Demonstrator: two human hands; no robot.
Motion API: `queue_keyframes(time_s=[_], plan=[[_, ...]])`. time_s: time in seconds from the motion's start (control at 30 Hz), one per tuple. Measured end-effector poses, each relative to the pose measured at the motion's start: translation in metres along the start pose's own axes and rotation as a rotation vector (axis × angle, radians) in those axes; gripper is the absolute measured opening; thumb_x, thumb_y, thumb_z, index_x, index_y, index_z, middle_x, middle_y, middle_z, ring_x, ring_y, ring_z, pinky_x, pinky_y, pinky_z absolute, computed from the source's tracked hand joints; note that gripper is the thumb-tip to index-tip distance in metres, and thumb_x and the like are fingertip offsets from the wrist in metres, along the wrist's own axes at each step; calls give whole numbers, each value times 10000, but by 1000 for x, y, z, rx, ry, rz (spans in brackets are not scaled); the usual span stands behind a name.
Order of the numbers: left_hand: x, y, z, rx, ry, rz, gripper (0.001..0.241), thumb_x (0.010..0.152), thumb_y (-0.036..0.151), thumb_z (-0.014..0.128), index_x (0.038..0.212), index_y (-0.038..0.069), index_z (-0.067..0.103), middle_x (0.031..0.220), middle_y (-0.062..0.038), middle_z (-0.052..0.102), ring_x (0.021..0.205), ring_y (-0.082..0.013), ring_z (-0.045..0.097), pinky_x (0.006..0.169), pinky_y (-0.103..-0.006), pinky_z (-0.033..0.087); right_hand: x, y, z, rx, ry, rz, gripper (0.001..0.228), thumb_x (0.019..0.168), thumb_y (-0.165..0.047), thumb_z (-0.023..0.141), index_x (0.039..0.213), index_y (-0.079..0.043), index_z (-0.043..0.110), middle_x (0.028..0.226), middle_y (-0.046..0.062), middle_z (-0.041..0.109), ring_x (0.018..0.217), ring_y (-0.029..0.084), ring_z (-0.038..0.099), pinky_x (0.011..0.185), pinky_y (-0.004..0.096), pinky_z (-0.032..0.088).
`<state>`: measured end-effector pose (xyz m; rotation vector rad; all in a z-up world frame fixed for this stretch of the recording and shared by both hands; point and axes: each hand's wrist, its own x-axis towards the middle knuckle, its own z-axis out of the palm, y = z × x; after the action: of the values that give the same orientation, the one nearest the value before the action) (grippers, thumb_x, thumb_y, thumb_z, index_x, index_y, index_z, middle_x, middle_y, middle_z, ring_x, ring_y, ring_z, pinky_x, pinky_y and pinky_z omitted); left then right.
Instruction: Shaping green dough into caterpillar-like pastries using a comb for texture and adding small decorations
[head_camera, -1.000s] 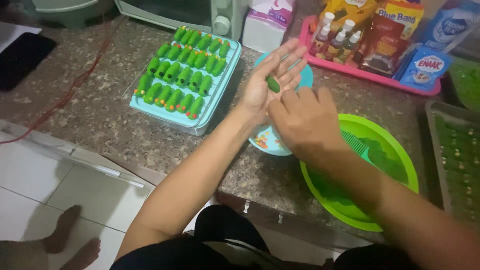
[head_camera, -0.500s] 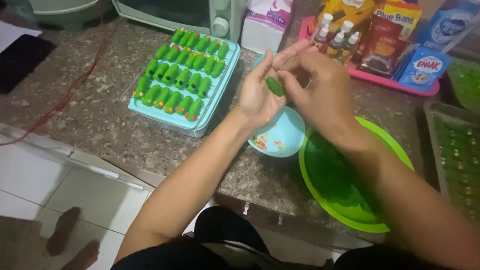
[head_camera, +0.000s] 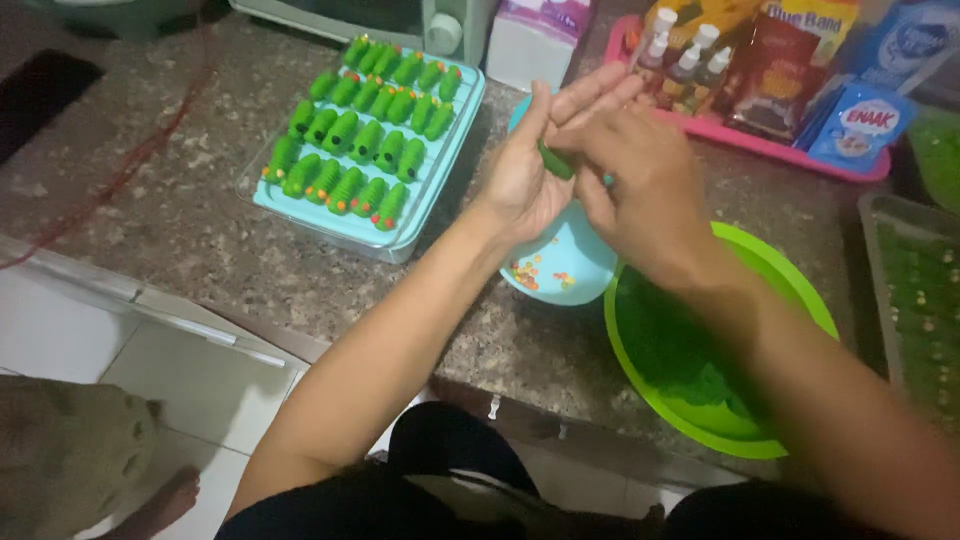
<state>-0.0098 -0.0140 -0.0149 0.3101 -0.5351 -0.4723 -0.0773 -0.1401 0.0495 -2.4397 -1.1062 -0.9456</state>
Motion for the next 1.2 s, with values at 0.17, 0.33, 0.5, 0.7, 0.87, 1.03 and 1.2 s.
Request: queue_keyframes(time_s=[0.17, 0.33, 0.5, 0.7, 0.87, 1.03, 1.2], plan=[[0, 2, -4, 6, 25, -33, 744, 1057, 487, 426, 1580, -41, 416, 1643, -264, 424, 1500, -345, 466, 1264, -444, 405, -1, -4, -12, -155, -34, -64, 300, 938, 8, 693, 1220, -82, 744, 1009, 171, 646, 899, 389, 609, 740, 491, 411], [-1, 17, 4, -63, 106, -10, 814, 1001, 518, 441, 1573, -60, 399, 1619, -286, 437, 1379, -416, 545, 1230, -478, 442, -16, 4, -29, -411, -121, 8, 200, 1068, -236, 703, 1050, -73, 590, 981, 136, 589, 947, 372, 585, 752, 483, 369], [-7, 25, 15, -147, 173, -77, 867, 978, 663, 385, 1556, 21, 460, 1643, -252, 446, 1541, -414, 441, 1235, -488, 414, -32, -2, 4, -401, -817, 156, 196, 890, -352, 593, 730, -315, 702, 813, -37, 649, 963, 301, 645, 709, 500, 446], [-6, 23, 8, -125, 140, -54, 863, 983, 667, 417, 1542, 13, 486, 1615, -240, 479, 1518, -410, 468, 1228, -486, 430, -36, 0, 38, -535, -975, 74, 311, 797, -627, 719, 872, -331, 780, 995, 1, 742, 1055, 301, 655, 814, 499, 490], [-9, 25, 18, -91, 183, -65, 858, 983, 643, 376, 1559, 13, 466, 1641, -240, 456, 1527, -410, 457, 1253, -489, 400, -37, -7, 43, -562, -984, 75, 192, 865, -476, 646, 849, -310, 739, 885, -8, 729, 943, 283, 653, 785, 491, 443], [-8, 24, 2, -69, 16, -26, 833, 1033, 657, 390, 1567, 26, 493, 1664, -220, 449, 1552, -380, 454, 1285, -480, 392, -12, -13, 19, -430, -1190, 255, 269, 956, -577, 532, 921, -414, 743, 1009, 22, 745, 1076, 300, 654, 989, 513, 383], [-7, 24, 4, -35, 13, -58, 890, 1000, 691, 368, 1618, 51, 401, 1643, -180, 445, 1446, -299, 522, 1121, -397, 511, -6, -1, -19, 148, -506, 225, 75, 895, -201, 711, 890, -216, 784, 903, -17, 790, 840, 236, 714, 766, 401, 492]])
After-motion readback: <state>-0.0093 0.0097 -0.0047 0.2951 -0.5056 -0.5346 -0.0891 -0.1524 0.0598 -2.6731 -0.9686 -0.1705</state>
